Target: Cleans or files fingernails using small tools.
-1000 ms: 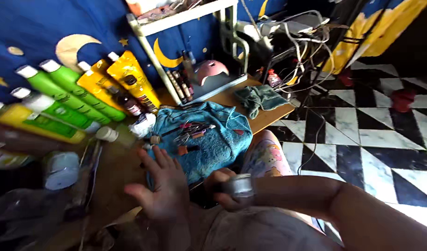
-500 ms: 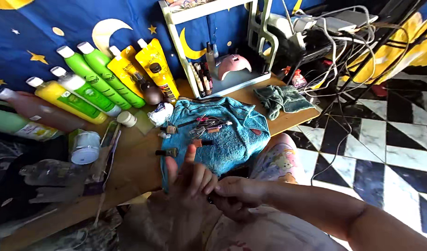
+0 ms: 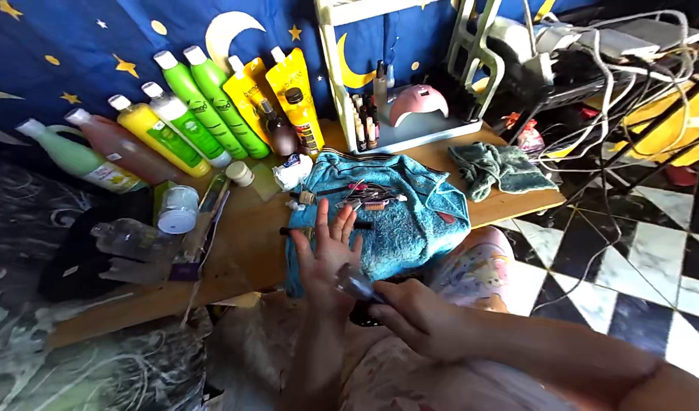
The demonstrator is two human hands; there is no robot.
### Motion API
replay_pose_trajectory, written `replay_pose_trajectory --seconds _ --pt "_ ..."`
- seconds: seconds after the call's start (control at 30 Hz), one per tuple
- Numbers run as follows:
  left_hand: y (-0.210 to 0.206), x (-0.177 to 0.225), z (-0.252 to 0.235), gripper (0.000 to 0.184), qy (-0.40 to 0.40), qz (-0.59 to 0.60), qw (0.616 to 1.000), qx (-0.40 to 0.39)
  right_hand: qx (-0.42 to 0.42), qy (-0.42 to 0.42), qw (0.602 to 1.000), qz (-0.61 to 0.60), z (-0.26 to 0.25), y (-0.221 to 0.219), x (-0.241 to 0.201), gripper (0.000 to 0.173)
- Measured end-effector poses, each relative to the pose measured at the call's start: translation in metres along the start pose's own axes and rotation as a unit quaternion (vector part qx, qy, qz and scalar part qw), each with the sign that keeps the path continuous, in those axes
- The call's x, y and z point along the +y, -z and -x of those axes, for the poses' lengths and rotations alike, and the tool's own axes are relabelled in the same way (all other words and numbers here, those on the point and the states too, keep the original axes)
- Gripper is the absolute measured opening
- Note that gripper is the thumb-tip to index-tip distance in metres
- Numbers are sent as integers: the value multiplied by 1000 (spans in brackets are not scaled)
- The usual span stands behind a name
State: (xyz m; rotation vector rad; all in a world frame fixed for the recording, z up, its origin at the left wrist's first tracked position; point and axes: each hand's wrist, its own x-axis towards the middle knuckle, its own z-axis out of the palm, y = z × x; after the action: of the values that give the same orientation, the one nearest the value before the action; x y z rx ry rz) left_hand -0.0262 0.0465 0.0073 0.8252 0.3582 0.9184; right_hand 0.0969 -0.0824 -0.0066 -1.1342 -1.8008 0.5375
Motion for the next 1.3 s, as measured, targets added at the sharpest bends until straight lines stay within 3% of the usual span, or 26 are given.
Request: replay_pose_trajectory --seconds 0.07,0.1,0.2,0.23,0.33,0.37,0.4,0.47,0.53,0.6,0.67,0.73,0.8,0.87,1.0,1.1,1.2,1.27,1.3 --pt "6 -1 0 81 -6 -20 1000 11 94 118 986 -73 0 1 3 43" --pt "6 -2 1 82 -5 -19 1000 11 109 129 980 -107 3 -6 13 42" --pt "0 5 1 84 0 -19 1000 4 -5 -21 1000 15 -1 -11 19 42" --pt "1 7 1 82 -1 -29 999 13 -15 -30 999 32 -3 -8 12 44" --pt "10 7 0 82 -20 -30 999 37 109 129 984 -57 -4 3 7 42" --pt "11 6 -1 83 -23 -19 999 32 120 142 978 -99 -4 -4 16 41" --pt "8 6 -1 82 -22 -5 1000 21 96 113 986 -73 -3 -10 27 41" --pt "4 4 0 72 -33 4 999 -34 -29 -41 999 -16 -8 -15 37 45" --pt "5 -2 0 45 -73 -58 994 -60 -107 -127 984 -70 -18 -9 41 46" --pt "8 -4 1 26 -171 -236 952 -89 -114 -148 971 -152 -28 8 45 39" --pt "13 -4 -2 22 -277 -468 837 -69 -79 -150 967 -191 -39 28 54 33" --pt "18 -7 -8 27 -285 -601 746 -34 -58 -147 970 -185 -51 48 64 25" --pt "25 -12 -15 37 -251 -649 717 -24 -76 -138 980 -118 -64 69 70 26" --pt "36 -14 -21 48 -230 -664 712 -1 -81 -130 988 -19 -79 92 72 23" --pt "72 -17 -37 45 -233 -632 735 79 35 -115 983 137 -114 146 102 14" --pt "96 -21 -42 41 -193 -522 824 110 117 -147 957 219 -144 189 137 19" --pt "113 -25 -43 42 -164 -375 909 81 194 -182 921 283 -170 210 170 19" --pt "122 -24 -43 37 -168 -313 934 35 151 -283 904 284 -195 229 169 26" --pt "125 -23 -44 35 -170 -291 941 22 150 -293 897 295 -207 237 186 28"
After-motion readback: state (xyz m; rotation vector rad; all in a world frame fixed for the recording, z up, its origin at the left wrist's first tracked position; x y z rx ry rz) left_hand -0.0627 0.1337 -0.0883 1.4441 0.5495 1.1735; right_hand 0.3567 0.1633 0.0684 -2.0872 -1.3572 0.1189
